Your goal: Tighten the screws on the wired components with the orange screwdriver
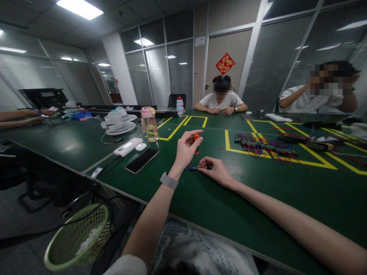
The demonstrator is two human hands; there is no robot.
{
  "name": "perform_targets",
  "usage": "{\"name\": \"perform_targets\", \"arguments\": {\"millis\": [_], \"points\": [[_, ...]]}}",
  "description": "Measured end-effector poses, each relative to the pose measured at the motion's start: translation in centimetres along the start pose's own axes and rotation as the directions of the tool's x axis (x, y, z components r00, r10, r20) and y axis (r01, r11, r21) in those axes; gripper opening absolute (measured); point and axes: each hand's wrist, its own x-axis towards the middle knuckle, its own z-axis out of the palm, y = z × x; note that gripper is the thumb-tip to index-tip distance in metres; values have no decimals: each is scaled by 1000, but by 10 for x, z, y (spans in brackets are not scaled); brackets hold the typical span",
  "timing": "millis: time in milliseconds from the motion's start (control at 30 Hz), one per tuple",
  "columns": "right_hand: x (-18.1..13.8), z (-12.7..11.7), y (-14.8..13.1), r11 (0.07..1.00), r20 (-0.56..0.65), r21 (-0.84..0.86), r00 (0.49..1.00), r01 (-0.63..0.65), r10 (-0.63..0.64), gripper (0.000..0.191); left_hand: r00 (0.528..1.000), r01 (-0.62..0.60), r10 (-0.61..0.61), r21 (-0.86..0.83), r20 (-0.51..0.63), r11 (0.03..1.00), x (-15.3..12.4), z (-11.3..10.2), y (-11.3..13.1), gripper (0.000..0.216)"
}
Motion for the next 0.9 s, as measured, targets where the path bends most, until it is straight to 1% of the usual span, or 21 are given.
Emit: {"name": "perform_targets", "arguments": {"millis": [67, 100, 200, 267, 300, 400, 467, 500, 600, 667, 733, 833, 900], "points": [[0, 0, -1, 1000, -1, -4, 1000, -8, 8, 13, 999, -29, 30, 76, -14, 997, 0, 0, 0, 26], [0, 0, -1, 1000, 1, -1, 1000, -9, 9, 14, 999, -31, 32, 72, -1, 997, 0, 0, 1, 26], [0, 0, -1, 1000, 5, 9, 1000, -4, 4, 14, 997, 18, -12, -74, 81, 997, 0, 1, 1, 31], [0, 0, 0, 1000, 3, 6, 1000, -3, 3, 14, 994, 47, -33, -137, 107, 989, 0, 2, 1, 32], [0, 0, 1, 1000, 4, 1, 1000, -5, 5, 13, 995, 42, -30, -123, 93, 992, -1, 2, 0, 32], [1, 0, 4, 999, 12, -34, 1000, -6, 6, 14, 1000, -26, 26, 24, 17, 999, -1, 0, 1, 28], [2, 0, 6, 998, 22, -62, 1000, -11, 12, 16, 999, -39, 38, 64, 17, 997, 0, 0, 1, 27], [2, 1, 7, 997, 26, -75, 1000, -12, 14, 18, 999, -29, 28, 36, 35, 999, 0, 0, 1, 28], [2, 1, 10, 994, 40, -105, 999, 4, 0, 19, 993, 40, -26, -126, 114, 991, 0, 1, 2, 34], [2, 0, 10, 993, 50, -117, 999, 26, -20, 18, 990, 69, -47, -171, 131, 983, 0, 3, 2, 37], [2, 0, 9, 991, 58, -125, 998, 43, -36, 17, 993, 55, -42, -117, 113, 992, -1, 3, 3, 36], [1, -1, 7, 988, 65, -140, 997, 60, -51, 17, 997, 6, -5, -11, 79, 1000, -2, 2, 4, 28], [1, -1, 7, 986, 70, -151, 996, 65, -55, 17, 996, 7, -3, -50, 92, 999, -1, 2, 4, 26]]}}
